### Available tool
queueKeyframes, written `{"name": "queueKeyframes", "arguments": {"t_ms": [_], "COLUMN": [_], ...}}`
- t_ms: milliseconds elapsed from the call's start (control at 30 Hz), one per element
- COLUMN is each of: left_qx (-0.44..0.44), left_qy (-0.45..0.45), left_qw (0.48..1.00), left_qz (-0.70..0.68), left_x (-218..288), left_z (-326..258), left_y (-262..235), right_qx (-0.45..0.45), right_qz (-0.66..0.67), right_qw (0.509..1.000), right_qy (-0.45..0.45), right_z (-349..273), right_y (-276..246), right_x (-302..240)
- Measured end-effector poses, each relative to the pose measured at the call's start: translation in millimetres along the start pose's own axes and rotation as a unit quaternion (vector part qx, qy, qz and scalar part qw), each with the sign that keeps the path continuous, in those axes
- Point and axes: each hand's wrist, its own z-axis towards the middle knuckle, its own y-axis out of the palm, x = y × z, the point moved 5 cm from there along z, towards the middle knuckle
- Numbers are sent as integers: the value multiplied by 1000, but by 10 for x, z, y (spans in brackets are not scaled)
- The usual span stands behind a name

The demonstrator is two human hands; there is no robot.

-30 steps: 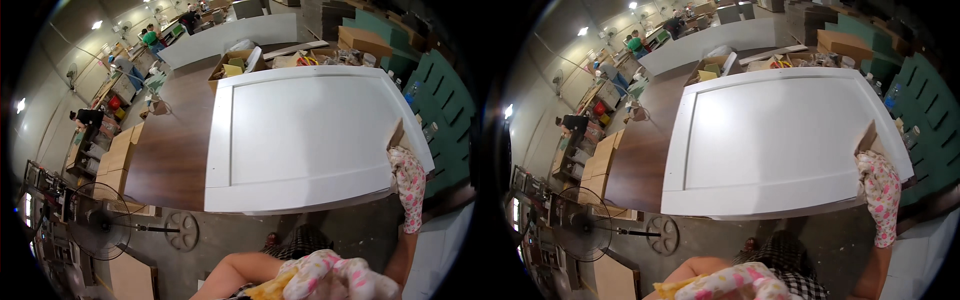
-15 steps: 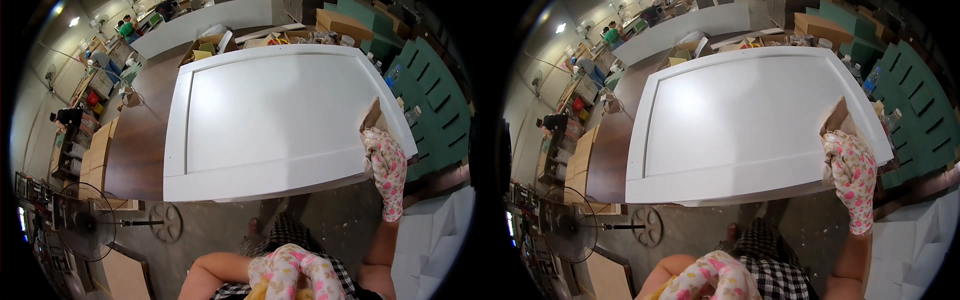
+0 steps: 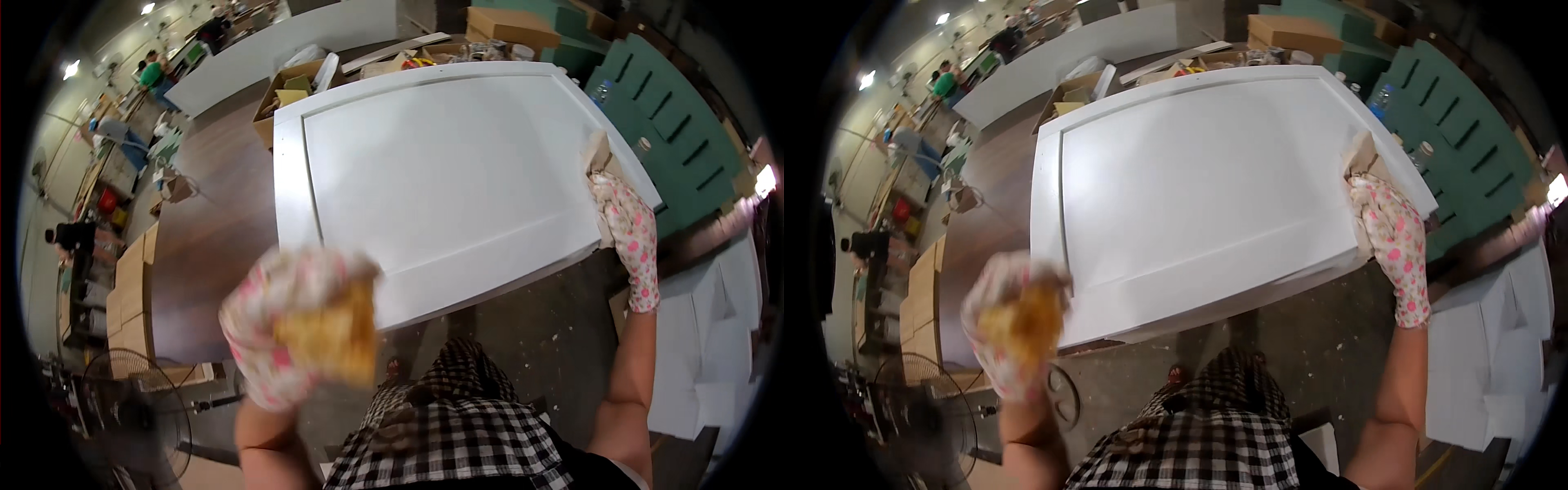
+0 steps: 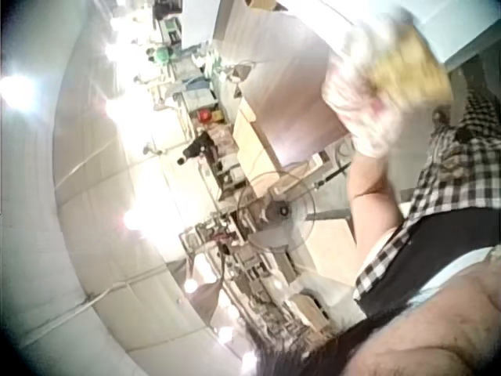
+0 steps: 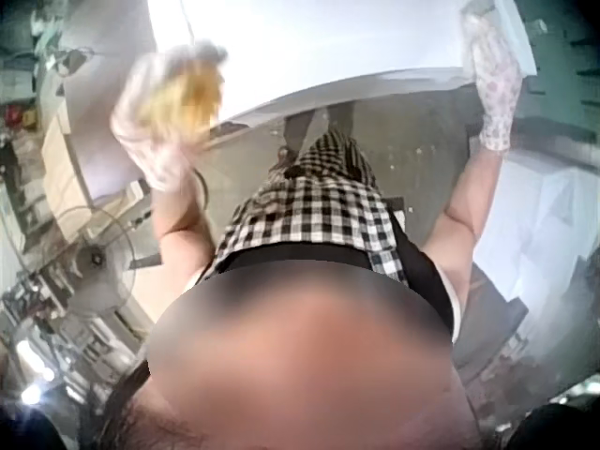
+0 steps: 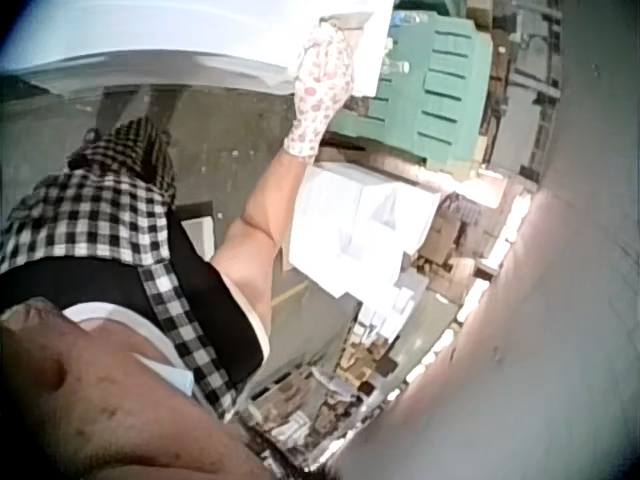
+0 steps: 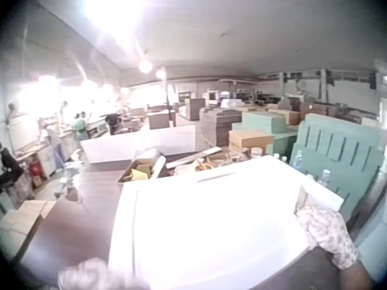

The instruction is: The person cleans a white rectangular furniture panel with a sponge and a cloth, applying liquid from a bottle onto the surface and wiping the edges and center.

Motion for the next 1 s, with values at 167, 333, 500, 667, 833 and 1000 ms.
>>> {"name": "queueKeyframes", "arguments": {"t_ms": [167, 333, 500, 667, 833, 1000], "left_qx": [-164, -139, -106, -84, -85, -90], "left_qy": [-3, -150, -189, -174, -165, -160], "left_qw": [982, 973, 966, 969, 972, 975], "left_qz": [-97, -106, -142, -151, -146, -128], "left_x": [-402, -872, -910, -854, -944, -939], "left_z": [618, 837, 865, 838, 861, 836], "left_y": [-241, -303, -325, -359, -338, -374], "right_qx": [3, -41, -35, -49, -22, -58], "right_qz": [-71, -65, 20, 23, 64, -31], "right_qw": [997, 995, 981, 981, 974, 988], "right_qy": [-14, -60, -189, -186, -215, -142], "right_z": [-194, -273, -347, -341, -463, -450], "right_y": [222, 566, 1078, 988, 1181, 1186], "right_x": [-716, -1800, -2927, -2746, -3211, -3013]}}
